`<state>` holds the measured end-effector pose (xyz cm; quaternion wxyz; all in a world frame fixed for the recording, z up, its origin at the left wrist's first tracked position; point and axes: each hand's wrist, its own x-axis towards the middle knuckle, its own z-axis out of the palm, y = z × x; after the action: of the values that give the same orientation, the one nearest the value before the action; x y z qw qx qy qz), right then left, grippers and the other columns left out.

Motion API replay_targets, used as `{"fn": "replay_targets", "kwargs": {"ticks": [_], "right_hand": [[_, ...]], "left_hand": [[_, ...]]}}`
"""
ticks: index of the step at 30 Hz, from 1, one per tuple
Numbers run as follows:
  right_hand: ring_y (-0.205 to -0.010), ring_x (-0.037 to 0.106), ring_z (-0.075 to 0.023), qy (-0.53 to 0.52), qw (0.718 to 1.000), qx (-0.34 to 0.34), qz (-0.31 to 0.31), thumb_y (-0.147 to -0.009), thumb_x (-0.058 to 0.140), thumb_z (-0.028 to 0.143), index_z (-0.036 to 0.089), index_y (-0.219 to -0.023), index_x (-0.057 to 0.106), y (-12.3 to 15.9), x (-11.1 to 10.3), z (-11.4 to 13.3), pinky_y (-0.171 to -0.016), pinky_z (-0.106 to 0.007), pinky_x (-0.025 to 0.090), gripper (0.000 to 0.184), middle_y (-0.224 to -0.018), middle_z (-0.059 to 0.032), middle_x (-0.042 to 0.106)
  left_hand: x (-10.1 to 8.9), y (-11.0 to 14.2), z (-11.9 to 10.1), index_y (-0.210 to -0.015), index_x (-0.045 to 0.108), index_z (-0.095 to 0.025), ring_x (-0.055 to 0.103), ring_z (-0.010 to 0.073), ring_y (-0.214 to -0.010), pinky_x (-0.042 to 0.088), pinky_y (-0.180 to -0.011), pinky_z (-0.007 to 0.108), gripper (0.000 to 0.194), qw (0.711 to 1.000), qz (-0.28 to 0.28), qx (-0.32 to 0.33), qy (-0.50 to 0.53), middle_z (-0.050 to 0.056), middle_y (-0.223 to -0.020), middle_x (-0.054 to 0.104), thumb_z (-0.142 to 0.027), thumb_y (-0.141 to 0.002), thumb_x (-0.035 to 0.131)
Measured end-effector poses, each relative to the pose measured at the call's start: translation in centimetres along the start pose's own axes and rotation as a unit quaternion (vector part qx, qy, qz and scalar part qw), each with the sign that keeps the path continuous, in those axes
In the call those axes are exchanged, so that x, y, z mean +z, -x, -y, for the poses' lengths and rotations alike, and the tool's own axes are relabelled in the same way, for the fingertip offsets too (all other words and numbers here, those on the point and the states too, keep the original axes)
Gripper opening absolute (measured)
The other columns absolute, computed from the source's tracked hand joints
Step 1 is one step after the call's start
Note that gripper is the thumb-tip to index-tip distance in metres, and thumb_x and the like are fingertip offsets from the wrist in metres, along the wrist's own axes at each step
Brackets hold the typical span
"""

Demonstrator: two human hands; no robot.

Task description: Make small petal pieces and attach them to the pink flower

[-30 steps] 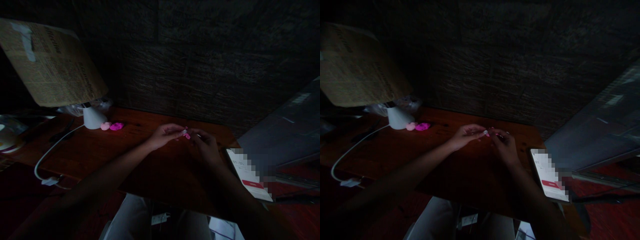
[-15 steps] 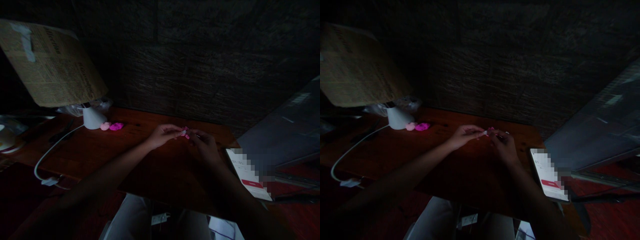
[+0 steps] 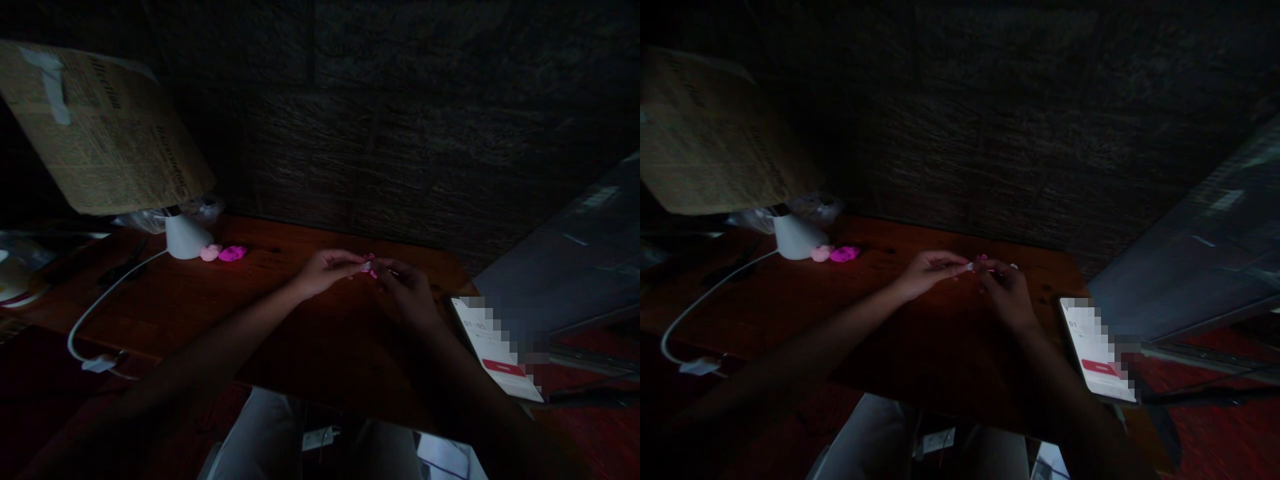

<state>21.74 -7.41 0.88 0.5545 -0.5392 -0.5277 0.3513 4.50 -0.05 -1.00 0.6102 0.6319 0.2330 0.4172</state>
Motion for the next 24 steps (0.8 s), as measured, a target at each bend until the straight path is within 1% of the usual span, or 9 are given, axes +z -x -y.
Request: {"fn": "replay_targets", "kwargs": {"ticks": [3,7,13,19,24], "right_hand": [[-0.06,0.054,-0.0136,0.005,1.0,0.002,0.004,-0.07,0.077,0.054,0.02,-0.084,0.079,0.06,0.0,0.17,-0.055,-0.027,0.045,0.038,-0.074,-0.0037,0.07],[-0.061,0.055,-0.014,0.009,1.0,0.001,0.011,-0.071,0.077,0.055,0.02,-0.084,0.079,0.08,-0.04,0.26,-0.055,-0.027,0.045,0.037,-0.073,-0.003,0.068],[-0.066,0.057,-0.0146,0.007,1.0,-0.004,0.017,-0.071,0.078,0.054,0.021,-0.079,0.079,0.01,-0.04,0.2,-0.055,-0.026,0.046,0.034,-0.084,-0.0052,0.074],[-0.06,0.055,-0.0139,0.032,0.999,-0.02,0.033,-0.076,0.073,0.052,0.02,-0.083,0.079,-0.07,-0.24,-0.23,-0.054,-0.026,0.045,0.034,-0.072,-0.0033,0.069],[-0.059,0.056,-0.0139,0.034,0.998,-0.024,0.036,-0.079,0.071,0.053,0.018,-0.086,0.078,-0.15,-0.36,-0.55,-0.055,-0.027,0.046,0.036,-0.073,-0.0035,0.069]], "left_hand": [[0.09,0.04,-0.06,-0.094,0.078,-0.015,0.071,0.0202,-0.093,0.053,-0.074,0.029,0.039,1.0,-0.008,-0.005,0.003,0.01,-0.104,0.078,-0.043,-0.068,0.086],[0.06,-0.02,0.04,-0.089,0.077,-0.014,0.07,0.0181,-0.088,0.052,-0.074,0.029,0.036,1.0,-0.01,0.0,0.004,0.008,-0.098,0.078,-0.041,-0.067,0.087],[-0.11,-0.15,0.33,-0.088,0.078,-0.015,0.069,0.0173,-0.086,0.052,-0.074,0.029,0.035,1.0,0.001,-0.002,0.011,0.008,-0.097,0.078,-0.04,-0.065,0.088],[0.03,-0.12,0.29,-0.087,0.079,-0.015,0.069,0.0163,-0.084,0.051,-0.075,0.029,0.036,1.0,-0.006,-0.011,0.014,0.008,-0.095,0.079,-0.04,-0.064,0.089],[0.05,-0.14,0.23,-0.087,0.079,-0.015,0.067,0.0147,-0.08,0.051,-0.074,0.028,0.036,1.0,-0.01,-0.01,0.005,0.007,-0.092,0.078,-0.041,-0.064,0.089]]}}
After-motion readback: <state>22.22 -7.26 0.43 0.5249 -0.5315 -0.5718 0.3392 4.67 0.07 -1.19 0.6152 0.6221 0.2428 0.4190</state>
